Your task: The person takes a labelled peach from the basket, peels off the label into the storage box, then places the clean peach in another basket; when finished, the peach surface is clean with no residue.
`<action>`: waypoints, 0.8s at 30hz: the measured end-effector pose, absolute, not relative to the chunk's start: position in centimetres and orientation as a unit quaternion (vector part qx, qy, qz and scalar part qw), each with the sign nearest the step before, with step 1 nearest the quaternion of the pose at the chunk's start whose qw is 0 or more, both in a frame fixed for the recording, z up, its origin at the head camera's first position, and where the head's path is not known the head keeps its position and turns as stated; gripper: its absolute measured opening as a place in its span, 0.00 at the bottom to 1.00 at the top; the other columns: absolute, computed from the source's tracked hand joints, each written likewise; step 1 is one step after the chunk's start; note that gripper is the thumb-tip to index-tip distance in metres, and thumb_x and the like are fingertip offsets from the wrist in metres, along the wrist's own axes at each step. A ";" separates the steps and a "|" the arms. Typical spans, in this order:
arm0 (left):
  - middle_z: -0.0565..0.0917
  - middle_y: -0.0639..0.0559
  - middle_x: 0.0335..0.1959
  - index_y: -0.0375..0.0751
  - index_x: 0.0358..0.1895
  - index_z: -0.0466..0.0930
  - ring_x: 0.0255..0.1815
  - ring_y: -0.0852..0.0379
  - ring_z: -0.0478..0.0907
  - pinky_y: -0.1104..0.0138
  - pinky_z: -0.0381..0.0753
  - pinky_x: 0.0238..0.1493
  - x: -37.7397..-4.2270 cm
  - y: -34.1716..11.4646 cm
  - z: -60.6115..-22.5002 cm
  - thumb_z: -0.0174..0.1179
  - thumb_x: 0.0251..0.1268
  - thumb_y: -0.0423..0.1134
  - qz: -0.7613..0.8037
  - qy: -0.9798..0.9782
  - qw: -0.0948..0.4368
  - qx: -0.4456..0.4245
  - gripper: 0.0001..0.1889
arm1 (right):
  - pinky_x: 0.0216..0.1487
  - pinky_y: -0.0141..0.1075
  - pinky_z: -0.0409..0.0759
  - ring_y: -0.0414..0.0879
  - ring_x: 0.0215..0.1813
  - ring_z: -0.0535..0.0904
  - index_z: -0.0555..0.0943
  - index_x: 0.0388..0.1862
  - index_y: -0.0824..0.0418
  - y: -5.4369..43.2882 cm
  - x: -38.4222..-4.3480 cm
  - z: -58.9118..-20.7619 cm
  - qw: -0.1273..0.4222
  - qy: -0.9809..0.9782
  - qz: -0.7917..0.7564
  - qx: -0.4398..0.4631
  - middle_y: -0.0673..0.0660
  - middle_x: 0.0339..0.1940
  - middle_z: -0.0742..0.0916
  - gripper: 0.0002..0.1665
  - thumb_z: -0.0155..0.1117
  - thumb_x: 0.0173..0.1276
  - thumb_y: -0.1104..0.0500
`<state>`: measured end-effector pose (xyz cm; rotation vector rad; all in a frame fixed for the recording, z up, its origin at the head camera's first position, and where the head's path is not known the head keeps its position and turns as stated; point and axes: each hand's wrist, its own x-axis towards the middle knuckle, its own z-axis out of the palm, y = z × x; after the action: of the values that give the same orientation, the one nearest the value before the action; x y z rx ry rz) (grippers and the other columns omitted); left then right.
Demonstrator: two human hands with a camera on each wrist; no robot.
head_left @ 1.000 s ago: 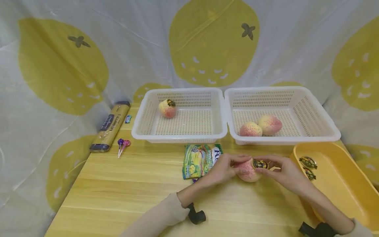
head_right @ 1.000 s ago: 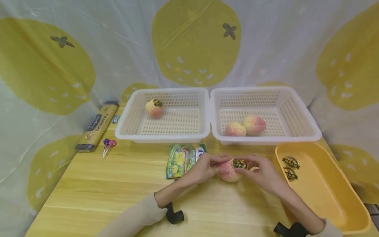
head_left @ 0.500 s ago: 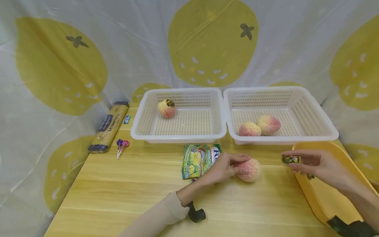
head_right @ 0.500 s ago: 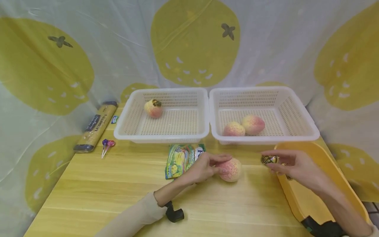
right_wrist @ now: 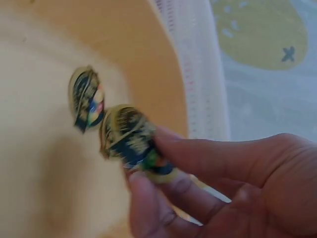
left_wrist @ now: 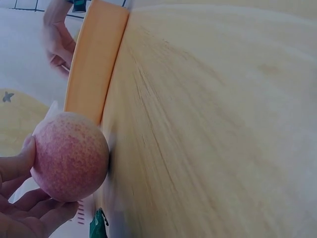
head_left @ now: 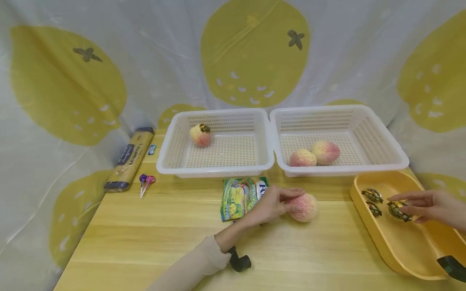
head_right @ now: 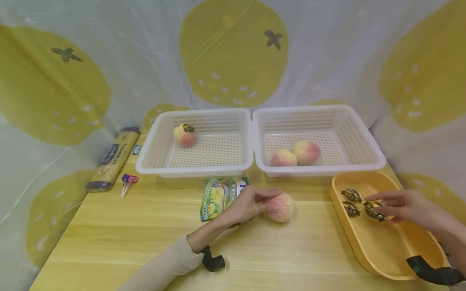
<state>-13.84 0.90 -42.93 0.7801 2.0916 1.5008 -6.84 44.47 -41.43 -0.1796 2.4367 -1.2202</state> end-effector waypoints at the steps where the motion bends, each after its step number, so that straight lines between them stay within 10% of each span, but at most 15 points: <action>1: 0.81 0.45 0.67 0.33 0.64 0.81 0.74 0.51 0.74 0.74 0.73 0.70 -13.9 0.8 -42.9 0.64 0.68 0.24 0.543 0.759 0.224 0.282 0.22 | 0.31 0.35 0.86 0.30 0.35 0.82 0.84 0.56 0.28 44.7 -7.1 -41.6 0.228 0.865 -0.440 -0.079 0.25 0.45 0.87 0.30 0.58 0.78 0.68; 8: 0.81 0.44 0.67 0.33 0.64 0.81 0.74 0.51 0.74 0.74 0.73 0.70 -14.0 0.8 -43.0 0.65 0.68 0.26 0.543 0.758 0.221 0.284 0.21 | 0.23 0.31 0.75 0.47 0.22 0.66 0.85 0.58 0.36 45.3 -8.2 -43.3 0.331 0.773 -0.523 -0.137 0.36 0.40 0.89 0.33 0.51 0.78 0.73; 14: 0.82 0.44 0.67 0.34 0.64 0.81 0.74 0.51 0.74 0.74 0.73 0.70 -14.0 0.8 -43.1 0.66 0.67 0.25 0.549 0.755 0.224 0.282 0.22 | 0.28 0.28 0.82 0.36 0.23 0.69 0.85 0.55 0.31 44.8 -8.2 -43.9 0.329 0.795 -0.494 -0.123 0.35 0.29 0.82 0.29 0.53 0.80 0.68; 21: 0.82 0.44 0.67 0.33 0.64 0.81 0.74 0.51 0.75 0.75 0.72 0.70 -14.1 0.7 -43.0 0.65 0.68 0.26 0.538 0.761 0.215 0.292 0.22 | 0.34 0.32 0.85 0.27 0.34 0.78 0.81 0.57 0.77 43.3 -8.5 -41.9 0.255 0.916 -0.307 -0.041 0.64 0.49 0.91 0.21 0.59 0.79 0.59; 24: 0.82 0.44 0.67 0.32 0.65 0.80 0.73 0.53 0.75 0.75 0.72 0.70 -13.9 0.7 -43.0 0.65 0.69 0.27 0.535 0.763 0.212 0.295 0.22 | 0.36 0.31 0.85 0.27 0.39 0.81 0.79 0.59 0.78 43.4 -8.7 -41.2 0.209 0.943 -0.256 -0.047 0.74 0.52 0.88 0.24 0.59 0.80 0.57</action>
<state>-13.94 0.68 -43.01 0.8187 2.1200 1.4859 -8.69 43.45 -41.20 -0.1320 2.6228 -0.7131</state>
